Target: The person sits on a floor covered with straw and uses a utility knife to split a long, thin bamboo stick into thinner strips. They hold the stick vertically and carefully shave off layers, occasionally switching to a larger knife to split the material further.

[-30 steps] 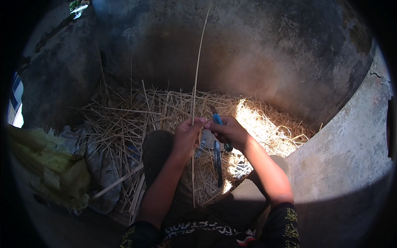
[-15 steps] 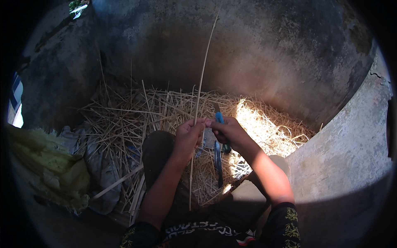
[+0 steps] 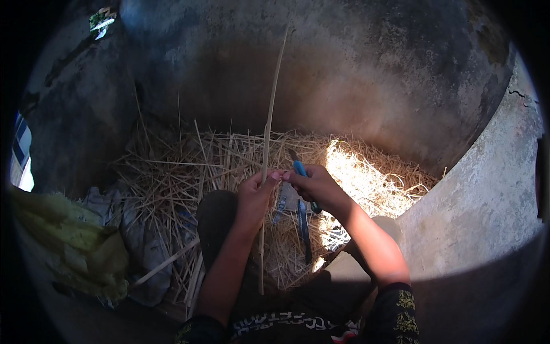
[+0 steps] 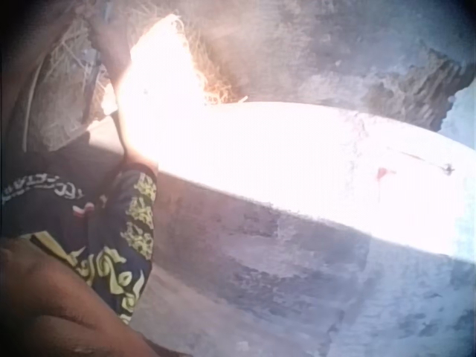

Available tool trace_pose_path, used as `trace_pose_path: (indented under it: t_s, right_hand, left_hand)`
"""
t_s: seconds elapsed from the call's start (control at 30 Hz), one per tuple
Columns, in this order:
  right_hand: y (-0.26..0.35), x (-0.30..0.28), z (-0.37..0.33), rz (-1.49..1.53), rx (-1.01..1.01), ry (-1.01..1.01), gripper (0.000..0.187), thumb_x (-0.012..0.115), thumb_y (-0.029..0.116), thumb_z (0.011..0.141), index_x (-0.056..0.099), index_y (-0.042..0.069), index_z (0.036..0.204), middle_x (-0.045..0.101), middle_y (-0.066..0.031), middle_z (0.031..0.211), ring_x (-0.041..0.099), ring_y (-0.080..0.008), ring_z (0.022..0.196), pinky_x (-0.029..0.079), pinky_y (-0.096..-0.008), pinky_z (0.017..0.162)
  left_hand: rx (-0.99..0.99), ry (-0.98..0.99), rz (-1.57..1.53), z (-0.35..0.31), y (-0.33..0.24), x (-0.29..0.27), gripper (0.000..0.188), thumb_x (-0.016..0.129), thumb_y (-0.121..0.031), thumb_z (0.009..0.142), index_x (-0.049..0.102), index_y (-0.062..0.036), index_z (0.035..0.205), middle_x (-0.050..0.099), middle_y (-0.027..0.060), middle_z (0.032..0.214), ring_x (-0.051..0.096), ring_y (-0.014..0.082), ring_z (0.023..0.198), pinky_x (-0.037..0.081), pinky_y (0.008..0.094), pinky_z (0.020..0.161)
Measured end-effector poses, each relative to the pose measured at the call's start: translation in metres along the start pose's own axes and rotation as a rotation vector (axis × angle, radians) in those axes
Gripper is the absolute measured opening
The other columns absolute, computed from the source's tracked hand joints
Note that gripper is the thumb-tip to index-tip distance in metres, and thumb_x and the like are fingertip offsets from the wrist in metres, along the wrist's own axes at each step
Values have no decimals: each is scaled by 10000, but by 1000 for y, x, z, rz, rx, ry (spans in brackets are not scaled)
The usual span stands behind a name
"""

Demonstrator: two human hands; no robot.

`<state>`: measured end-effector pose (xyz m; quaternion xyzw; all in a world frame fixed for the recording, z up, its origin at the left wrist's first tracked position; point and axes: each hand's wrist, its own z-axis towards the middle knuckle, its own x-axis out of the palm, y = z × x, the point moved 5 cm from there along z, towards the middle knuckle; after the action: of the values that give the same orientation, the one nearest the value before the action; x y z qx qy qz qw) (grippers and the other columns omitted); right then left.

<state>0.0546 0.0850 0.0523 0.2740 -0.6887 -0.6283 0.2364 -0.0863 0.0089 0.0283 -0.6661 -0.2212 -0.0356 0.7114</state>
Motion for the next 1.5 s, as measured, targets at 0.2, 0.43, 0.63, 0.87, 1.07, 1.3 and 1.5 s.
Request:
trace_pose_path:
  t_s: [0.2, 0.43, 0.63, 0.87, 1.07, 1.3, 1.5]
  right_hand:
    - [5, -7, -1, -33, -12, -67, 258, 716, 299, 906, 633, 59, 951, 480, 52, 645, 375, -22, 478, 247, -201, 422]
    - [6, -5, -2, 127, -19, -14, 243, 714, 263, 916, 628, 52, 998, 486, 43, 647, 386, -29, 474, 260, -203, 424]
    - [6, 8, -2, 173, -107, -108, 269, 714, 244, 919, 629, 42, 1076, 488, 53, 636, 380, -33, 465, 271, -207, 432]
    - [-4, 9, -2, 21, -147, -223, 259, 720, 247, 912, 700, 31, 1054, 568, 35, 686, 452, -29, 548, 352, -221, 496]
    - [1, 12, -4, -107, -241, -256, 245, 700, 244, 924, 715, 20, 1023, 653, 5, 785, 560, -53, 718, 449, -228, 652]
    - [6, 12, -1, -212, -367, -175, 258, 672, 287, 949, 686, 45, 1039, 540, 47, 657, 456, -29, 575, 344, -207, 520]
    - [10, 12, -4, 77, -120, -42, 219, 631, 291, 979, 607, 77, 1017, 472, 63, 621, 394, -33, 508, 293, -205, 460]
  left_hand:
    - [11, -56, -3, -1, -6, 4, 222, 696, -161, 927, 651, -9, 1082, 486, -72, 619, 351, 9, 456, 262, 202, 412]
    - [-11, -22, -168, 2, -4, 3, 192, 709, -140, 909, 627, -29, 1043, 467, -79, 606, 334, 11, 444, 273, 203, 403]
    - [43, 3, -83, 0, -9, 3, 190, 714, -129, 906, 631, -33, 1047, 466, -82, 606, 328, 10, 439, 264, 202, 401]
    - [62, -37, -29, 0, -5, -1, 160, 716, -131, 907, 648, -38, 1018, 489, -67, 599, 354, 16, 434, 262, 197, 402]
    - [75, -42, -17, 1, -6, -3, 157, 726, -125, 897, 648, -39, 1003, 517, -57, 613, 383, 16, 433, 269, 193, 398]
    - [109, -72, -1, 1, -6, -1, 182, 740, -113, 879, 624, -31, 993, 538, -51, 640, 406, 9, 447, 279, 182, 397]
    - [77, -44, -50, -1, -8, 1, 196, 749, -110, 865, 624, -37, 997, 586, -30, 731, 458, 13, 513, 318, 178, 430]
